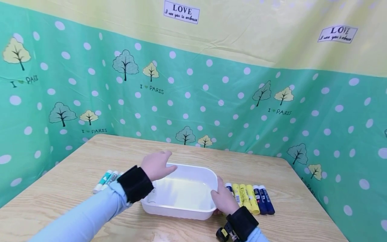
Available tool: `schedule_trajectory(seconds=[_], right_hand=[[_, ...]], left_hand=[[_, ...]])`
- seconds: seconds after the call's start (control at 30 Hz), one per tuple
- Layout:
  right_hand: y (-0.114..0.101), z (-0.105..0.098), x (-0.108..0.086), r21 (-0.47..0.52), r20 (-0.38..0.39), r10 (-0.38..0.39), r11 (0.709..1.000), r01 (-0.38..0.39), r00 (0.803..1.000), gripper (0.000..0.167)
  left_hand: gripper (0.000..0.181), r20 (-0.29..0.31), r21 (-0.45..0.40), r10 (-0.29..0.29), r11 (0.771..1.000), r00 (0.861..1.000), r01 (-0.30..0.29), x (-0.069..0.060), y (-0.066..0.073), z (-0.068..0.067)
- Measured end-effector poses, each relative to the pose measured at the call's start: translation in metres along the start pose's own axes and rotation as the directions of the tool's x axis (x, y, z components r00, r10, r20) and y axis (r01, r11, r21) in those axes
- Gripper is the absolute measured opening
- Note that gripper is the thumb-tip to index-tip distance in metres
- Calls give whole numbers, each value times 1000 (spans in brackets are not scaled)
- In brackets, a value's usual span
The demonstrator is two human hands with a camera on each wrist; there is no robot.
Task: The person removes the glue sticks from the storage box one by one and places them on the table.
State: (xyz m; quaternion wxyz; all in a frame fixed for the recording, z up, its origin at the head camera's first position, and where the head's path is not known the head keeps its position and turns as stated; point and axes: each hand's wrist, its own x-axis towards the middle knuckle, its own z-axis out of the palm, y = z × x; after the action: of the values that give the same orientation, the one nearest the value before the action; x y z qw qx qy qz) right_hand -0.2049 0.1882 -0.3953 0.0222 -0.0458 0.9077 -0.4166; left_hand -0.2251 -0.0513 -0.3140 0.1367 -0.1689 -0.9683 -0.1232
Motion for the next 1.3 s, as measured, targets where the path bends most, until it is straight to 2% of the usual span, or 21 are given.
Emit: schedule_trajectory(seconds=[0.1,0.23,0.3,0.4,0.47,0.53,0.6,0.67,0.73,0.8,0.9,0.93,1.0,1.03,1.13,1.23,1.3], right_hand=[[1,1,0,3,0,6,1000,-6,1000,60],[2,3,-1,6,4,17,1000,-17,1000,60],[1,4,-1,5,5,21,1000,-21,1000,60],[1,5,-1,-5,-2,23,1000,-23,1000,61],[1,5,0,-13,-8,25,1000,-25,1000,61],[1,4,0,-21,-11,28,999,-29,1000,62],[1,4,0,-25,-11,32,999,-32,999,61],[0,3,0,-24,-12,31,999,-31,999,61],[0,2,0,-25,-10,28,999,-28,1000,61],[0,1,1,-20,-10,23,1000,-23,1000,61],[0,0,1,-15,-10,15,1000,-15,1000,60],[0,0,1,-11,-10,14,1000,-14,1000,60],[0,0,1,-7,-12,15,1000,-15,1000,60],[0,0,1,-7,-11,17,1000,-17,1000,60],[0,1,1,-5,-8,25,1000,-25,1000,60],[-1,1,0,-9,-8,27,1000,-27,1000,61],[-1,0,0,-13,-10,23,1000,-23,1000,61]], left_hand=[[52,102,13,-51,999,993,50,6,8,4],[35,229,85,-144,988,963,128,5,16,9],[25,248,133,-158,983,956,128,2,18,11],[21,227,170,-150,979,962,113,-4,20,12],[22,199,256,-93,966,975,40,-8,20,12],[23,182,350,-17,936,983,-49,-13,18,12],[22,153,380,72,916,986,-126,-17,15,12],[21,137,398,168,893,976,-209,-22,12,13],[20,109,365,243,892,964,-266,-25,9,15],[20,89,383,321,863,943,-329,-28,8,16],[18,73,299,313,899,947,-320,-28,10,17],[17,79,290,305,904,949,-315,-29,11,17],[14,85,241,262,931,961,-275,-29,14,17],[12,90,248,254,931,963,-269,-29,16,18],[10,105,312,254,910,961,-274,-29,18,19],[6,123,249,205,941,971,-230,-27,20,20],[9,140,144,148,975,979,-168,-23,21,21]])
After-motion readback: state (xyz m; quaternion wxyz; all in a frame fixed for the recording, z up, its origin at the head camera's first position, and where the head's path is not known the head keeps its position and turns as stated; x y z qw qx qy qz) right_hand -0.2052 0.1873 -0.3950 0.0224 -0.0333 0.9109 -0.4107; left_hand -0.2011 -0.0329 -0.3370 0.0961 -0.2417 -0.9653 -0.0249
